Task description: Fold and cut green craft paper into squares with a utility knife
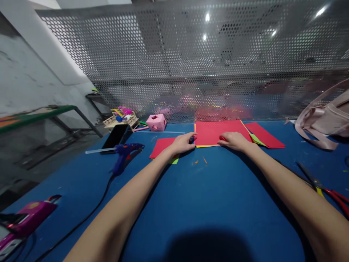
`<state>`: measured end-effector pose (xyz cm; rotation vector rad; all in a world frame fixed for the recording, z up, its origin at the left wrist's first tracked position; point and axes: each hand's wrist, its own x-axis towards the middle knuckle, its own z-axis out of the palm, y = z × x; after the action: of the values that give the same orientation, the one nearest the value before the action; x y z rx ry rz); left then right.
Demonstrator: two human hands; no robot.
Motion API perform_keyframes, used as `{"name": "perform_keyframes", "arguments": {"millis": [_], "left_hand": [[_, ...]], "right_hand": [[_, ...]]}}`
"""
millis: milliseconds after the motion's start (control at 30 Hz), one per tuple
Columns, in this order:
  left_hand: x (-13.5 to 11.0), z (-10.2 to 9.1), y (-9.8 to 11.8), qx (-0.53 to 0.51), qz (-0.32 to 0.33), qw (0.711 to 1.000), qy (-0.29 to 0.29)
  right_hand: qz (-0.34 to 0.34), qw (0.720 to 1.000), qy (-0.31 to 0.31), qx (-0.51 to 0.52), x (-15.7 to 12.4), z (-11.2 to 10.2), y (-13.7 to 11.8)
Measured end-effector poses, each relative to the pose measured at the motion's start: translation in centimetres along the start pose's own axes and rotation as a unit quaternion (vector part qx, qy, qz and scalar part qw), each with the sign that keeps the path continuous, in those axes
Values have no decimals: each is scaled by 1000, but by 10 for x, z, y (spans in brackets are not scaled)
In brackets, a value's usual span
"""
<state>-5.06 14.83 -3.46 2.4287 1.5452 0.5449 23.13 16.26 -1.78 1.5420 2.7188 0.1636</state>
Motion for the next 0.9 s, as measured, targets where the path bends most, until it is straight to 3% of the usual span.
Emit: {"name": "perform_keyframes", "arguments": {"millis": [567, 900], "left_hand": [[-2, 4, -6, -19, 5, 1000, 16], [-5, -1, 3, 81, 57, 995, -5]], "right_hand": [[-15, 999, 24, -27, -8, 4, -7], [9, 999, 8, -35, -8, 5, -8]]}}
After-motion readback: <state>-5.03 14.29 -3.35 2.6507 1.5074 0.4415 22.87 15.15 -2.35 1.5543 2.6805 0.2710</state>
